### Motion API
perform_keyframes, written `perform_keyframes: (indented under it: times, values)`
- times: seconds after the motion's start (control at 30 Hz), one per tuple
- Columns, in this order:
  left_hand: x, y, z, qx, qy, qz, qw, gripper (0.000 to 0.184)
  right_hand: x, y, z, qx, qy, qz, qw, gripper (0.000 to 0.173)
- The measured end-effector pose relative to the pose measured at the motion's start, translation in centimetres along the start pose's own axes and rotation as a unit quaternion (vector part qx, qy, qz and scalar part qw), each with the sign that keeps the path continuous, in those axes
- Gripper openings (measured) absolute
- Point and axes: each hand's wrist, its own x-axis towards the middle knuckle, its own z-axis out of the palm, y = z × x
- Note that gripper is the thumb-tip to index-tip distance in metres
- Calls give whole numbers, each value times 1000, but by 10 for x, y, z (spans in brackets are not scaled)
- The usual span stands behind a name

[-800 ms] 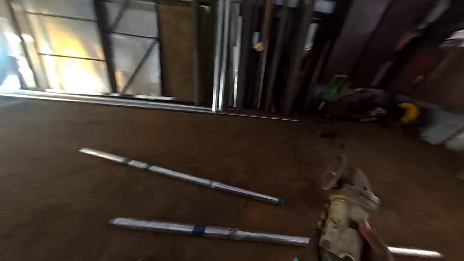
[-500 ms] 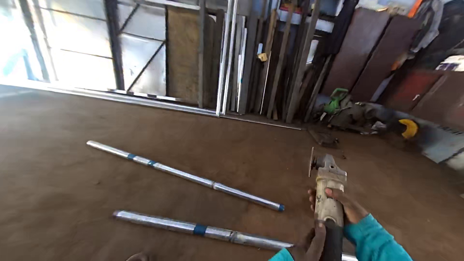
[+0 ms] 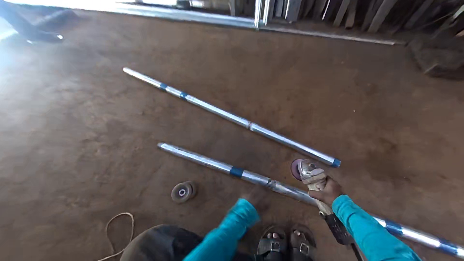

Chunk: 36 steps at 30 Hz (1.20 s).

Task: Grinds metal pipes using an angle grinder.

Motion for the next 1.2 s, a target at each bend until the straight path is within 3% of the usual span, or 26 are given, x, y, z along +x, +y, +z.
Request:
perform_keyframes:
  times: [0.07,0.13,0.2,0.27,0.33,0.43,0.67,1.07,1.2]
  values:
    - [31,-69,-27,45,44,-122,991,81,15,2,13,-45,-16,22,999,93]
    - [55,-117,-49,87,42,-146,985,105,25,-1,27,-41,-32,24,998,94]
    - [76,-146,-51,129,-13,-147,981,104,31,-8,39,-50,-70,14,996,96]
    - [95,-166,-36,131,15,-152,980,92,34,-23,48,-76,-94,12,993,96]
    - [105,-167,-30,125,43,-164,978,84,38,-37,53,-98,-102,19,990,96]
    - [103,-168,-31,125,37,-156,979,85,43,-39,65,-114,-108,29,987,94]
    - [100,-176,-20,101,115,-113,982,79,39,-50,75,-153,-110,41,981,98]
    - [103,-177,-30,97,70,-115,986,79,27,-54,84,-181,-81,61,978,99]
    - [101,-179,-23,83,91,-114,986,79,31,-50,87,-184,-68,47,979,96]
